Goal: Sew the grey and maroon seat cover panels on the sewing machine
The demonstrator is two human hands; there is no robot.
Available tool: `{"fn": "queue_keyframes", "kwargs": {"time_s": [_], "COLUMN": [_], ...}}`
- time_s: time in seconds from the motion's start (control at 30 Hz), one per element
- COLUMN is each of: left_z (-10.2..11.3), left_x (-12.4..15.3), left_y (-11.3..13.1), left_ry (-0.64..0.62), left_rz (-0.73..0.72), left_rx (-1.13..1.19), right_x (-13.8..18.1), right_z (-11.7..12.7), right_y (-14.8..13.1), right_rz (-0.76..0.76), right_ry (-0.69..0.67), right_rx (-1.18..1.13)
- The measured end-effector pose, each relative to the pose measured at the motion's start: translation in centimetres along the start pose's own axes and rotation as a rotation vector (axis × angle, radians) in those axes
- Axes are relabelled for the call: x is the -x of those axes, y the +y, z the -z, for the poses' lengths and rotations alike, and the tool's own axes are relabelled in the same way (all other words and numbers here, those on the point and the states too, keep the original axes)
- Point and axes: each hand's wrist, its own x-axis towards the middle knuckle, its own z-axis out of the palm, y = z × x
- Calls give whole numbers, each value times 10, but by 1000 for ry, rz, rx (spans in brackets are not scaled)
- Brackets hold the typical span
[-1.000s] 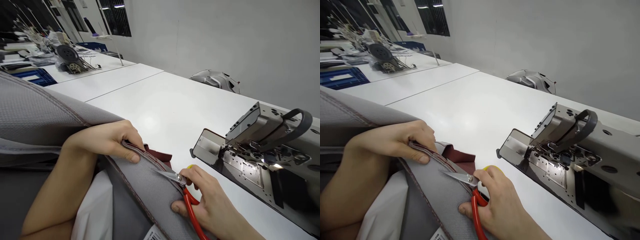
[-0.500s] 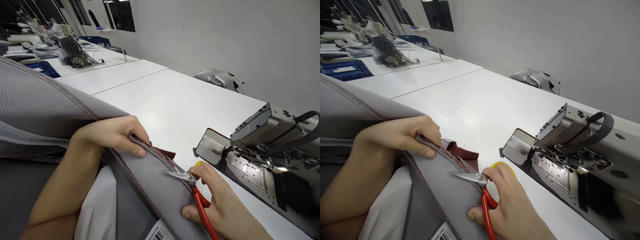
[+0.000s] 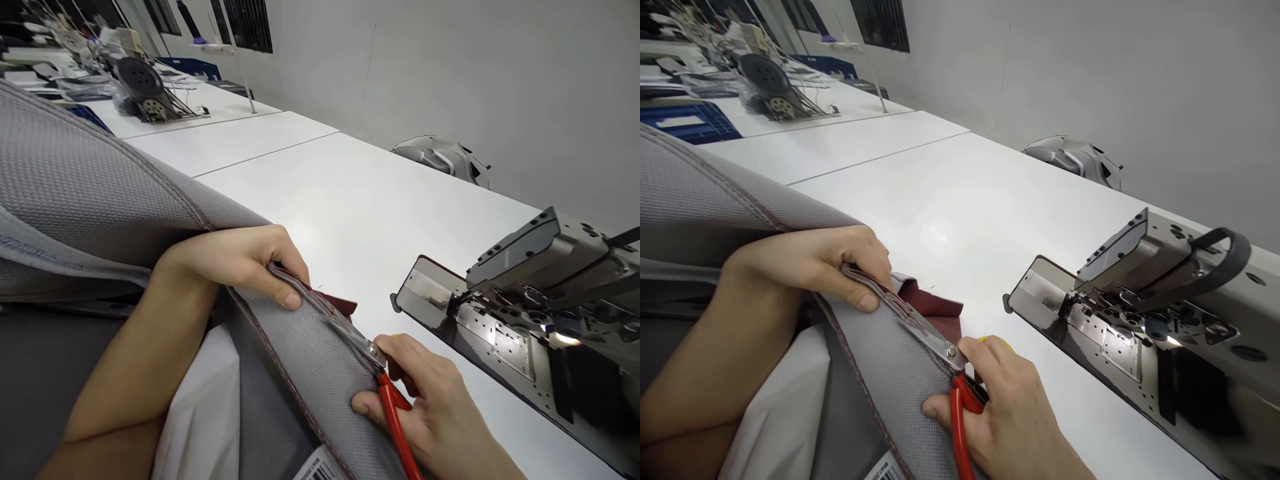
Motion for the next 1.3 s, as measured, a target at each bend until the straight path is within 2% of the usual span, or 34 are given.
{"fn": "queue_keyframes", "kwargs": {"time_s": [0.23, 0.57, 1.0, 1.2, 1.3], "left_z": [0, -3, -5, -5, -4], "left_x": [-2, -3, -7, -10, -10], "left_y": [-1, -5, -3, -11, -15], "left_ry": [4, 40, 26, 92, 140], "left_rz": [-32, -25, -66, -27, -16], "left_rx": [5, 101, 187, 149, 165], "right_x": [4, -26, -8, -26, -38], "right_z": [1, 1, 2, 6, 6], "right_y": [4, -6, 10, 5, -1], "right_rz": [69, -28, 161, 79, 58], "right_ry": [11, -78, -39, -90, -85], "right_rx": [52, 30, 124, 210, 167]}}
